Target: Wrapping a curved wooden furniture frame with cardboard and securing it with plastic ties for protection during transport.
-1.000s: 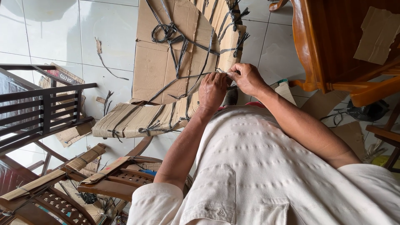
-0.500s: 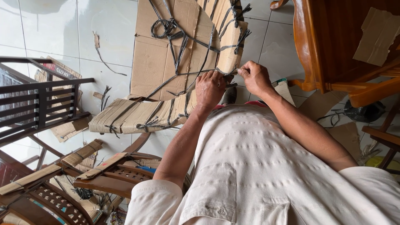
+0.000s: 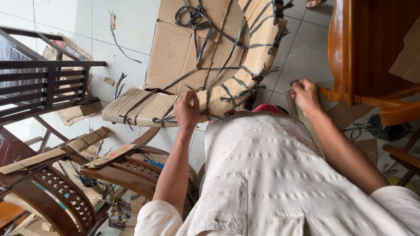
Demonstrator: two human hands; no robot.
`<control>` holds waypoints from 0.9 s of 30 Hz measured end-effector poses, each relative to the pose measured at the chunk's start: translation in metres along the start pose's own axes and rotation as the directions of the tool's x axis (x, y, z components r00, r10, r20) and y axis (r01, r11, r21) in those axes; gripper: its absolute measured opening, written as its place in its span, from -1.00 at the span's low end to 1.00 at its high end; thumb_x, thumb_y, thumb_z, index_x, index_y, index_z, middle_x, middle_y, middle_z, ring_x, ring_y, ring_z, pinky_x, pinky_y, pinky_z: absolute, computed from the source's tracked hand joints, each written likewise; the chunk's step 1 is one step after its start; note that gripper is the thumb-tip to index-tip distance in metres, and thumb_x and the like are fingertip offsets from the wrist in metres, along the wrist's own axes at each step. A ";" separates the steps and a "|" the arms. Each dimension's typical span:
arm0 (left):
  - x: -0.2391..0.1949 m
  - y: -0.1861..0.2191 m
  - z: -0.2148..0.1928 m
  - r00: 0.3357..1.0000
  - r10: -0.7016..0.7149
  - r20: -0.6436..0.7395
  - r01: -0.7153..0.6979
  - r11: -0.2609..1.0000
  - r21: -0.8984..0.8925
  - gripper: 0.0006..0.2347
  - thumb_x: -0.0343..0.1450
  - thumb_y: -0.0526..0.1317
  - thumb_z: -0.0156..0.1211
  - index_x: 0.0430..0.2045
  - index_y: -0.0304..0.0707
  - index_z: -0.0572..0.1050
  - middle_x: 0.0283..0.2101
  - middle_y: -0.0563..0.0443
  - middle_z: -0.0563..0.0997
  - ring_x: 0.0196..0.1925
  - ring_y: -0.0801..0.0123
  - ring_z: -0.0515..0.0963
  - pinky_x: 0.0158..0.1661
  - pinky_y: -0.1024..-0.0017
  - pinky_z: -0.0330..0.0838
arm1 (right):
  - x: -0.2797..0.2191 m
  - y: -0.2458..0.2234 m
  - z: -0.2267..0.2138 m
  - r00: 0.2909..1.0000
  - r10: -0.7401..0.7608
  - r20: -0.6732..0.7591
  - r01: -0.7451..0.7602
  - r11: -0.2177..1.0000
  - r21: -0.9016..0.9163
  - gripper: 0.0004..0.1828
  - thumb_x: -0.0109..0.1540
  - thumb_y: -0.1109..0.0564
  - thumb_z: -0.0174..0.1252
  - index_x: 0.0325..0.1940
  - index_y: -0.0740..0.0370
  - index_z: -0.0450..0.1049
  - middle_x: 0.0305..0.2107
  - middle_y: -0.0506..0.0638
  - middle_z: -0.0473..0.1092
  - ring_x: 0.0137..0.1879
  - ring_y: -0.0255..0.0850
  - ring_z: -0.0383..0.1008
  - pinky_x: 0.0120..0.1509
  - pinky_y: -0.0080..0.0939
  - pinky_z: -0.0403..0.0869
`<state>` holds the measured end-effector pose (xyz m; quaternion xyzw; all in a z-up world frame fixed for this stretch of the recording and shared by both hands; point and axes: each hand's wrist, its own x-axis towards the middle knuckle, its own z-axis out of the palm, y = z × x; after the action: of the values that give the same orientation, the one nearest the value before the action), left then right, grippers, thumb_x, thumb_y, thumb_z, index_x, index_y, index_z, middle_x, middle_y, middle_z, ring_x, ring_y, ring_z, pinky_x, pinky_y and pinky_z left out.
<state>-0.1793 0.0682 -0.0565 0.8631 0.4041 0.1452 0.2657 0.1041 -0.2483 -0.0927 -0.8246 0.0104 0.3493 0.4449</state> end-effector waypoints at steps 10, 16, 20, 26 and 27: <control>-0.015 -0.062 -0.017 0.980 -0.197 -0.026 0.198 0.977 0.076 -0.94 0.45 -0.16 0.22 -0.31 0.06 0.62 -0.52 0.06 0.60 -0.38 0.08 0.67 -0.25 0.14 0.53 | -0.037 -0.009 0.060 0.981 0.015 0.193 0.011 0.991 -0.134 -0.79 0.31 0.13 0.16 -0.08 0.30 0.58 -0.47 0.18 0.51 -0.36 -0.20 0.57 -0.32 -0.29 0.51; -0.008 -0.037 -0.026 0.973 -0.231 -0.011 0.228 0.952 0.205 -0.91 0.45 -0.07 0.15 -0.42 0.14 0.57 -0.53 0.19 0.58 -0.36 0.27 0.66 -0.17 0.29 0.48 | -0.044 -0.049 0.075 0.982 -0.190 -0.018 0.188 0.979 -0.084 -0.82 0.41 0.15 0.04 -0.12 0.29 0.51 -0.51 0.05 0.45 -0.42 -0.31 0.46 -0.33 -0.39 0.44; -0.008 -0.033 -0.032 0.976 -0.218 -0.023 0.218 0.953 0.211 -0.93 0.42 -0.09 0.17 -0.45 0.11 0.56 -0.53 0.17 0.57 -0.36 0.27 0.65 -0.18 0.27 0.46 | -0.063 -0.097 0.083 0.906 -0.373 -0.202 0.376 0.926 -0.029 -0.86 0.48 0.23 0.03 -0.07 0.35 0.48 -0.53 0.02 0.36 -0.45 -0.32 0.37 -0.32 -0.41 0.39; -0.007 -0.029 -0.034 0.981 -0.179 -0.069 0.190 0.955 0.228 -0.96 0.37 -0.14 0.17 -0.42 0.08 0.55 -0.55 0.19 0.54 -0.38 0.28 0.64 -0.20 0.28 0.46 | -0.056 -0.159 0.114 0.879 -0.478 -0.002 0.474 0.873 -0.115 -0.82 0.47 0.16 0.08 -0.01 0.33 0.50 -0.52 0.08 0.41 -0.40 -0.22 0.46 -0.29 -0.27 0.48; -0.003 -0.027 -0.031 0.981 -0.171 -0.091 0.188 0.954 0.235 -0.96 0.36 -0.15 0.18 -0.42 0.08 0.56 -0.55 0.21 0.54 -0.39 0.29 0.63 -0.21 0.29 0.46 | -0.044 -0.168 0.120 0.873 -0.465 0.146 0.487 0.850 -0.203 -0.79 0.45 0.08 0.14 -0.01 0.29 0.54 -0.51 0.11 0.47 -0.36 -0.16 0.56 -0.28 -0.19 0.53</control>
<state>-0.2125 0.0908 -0.0474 0.8432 0.5047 0.0999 0.1561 0.0580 -0.0714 0.0118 -0.8309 -0.2556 0.2643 0.4175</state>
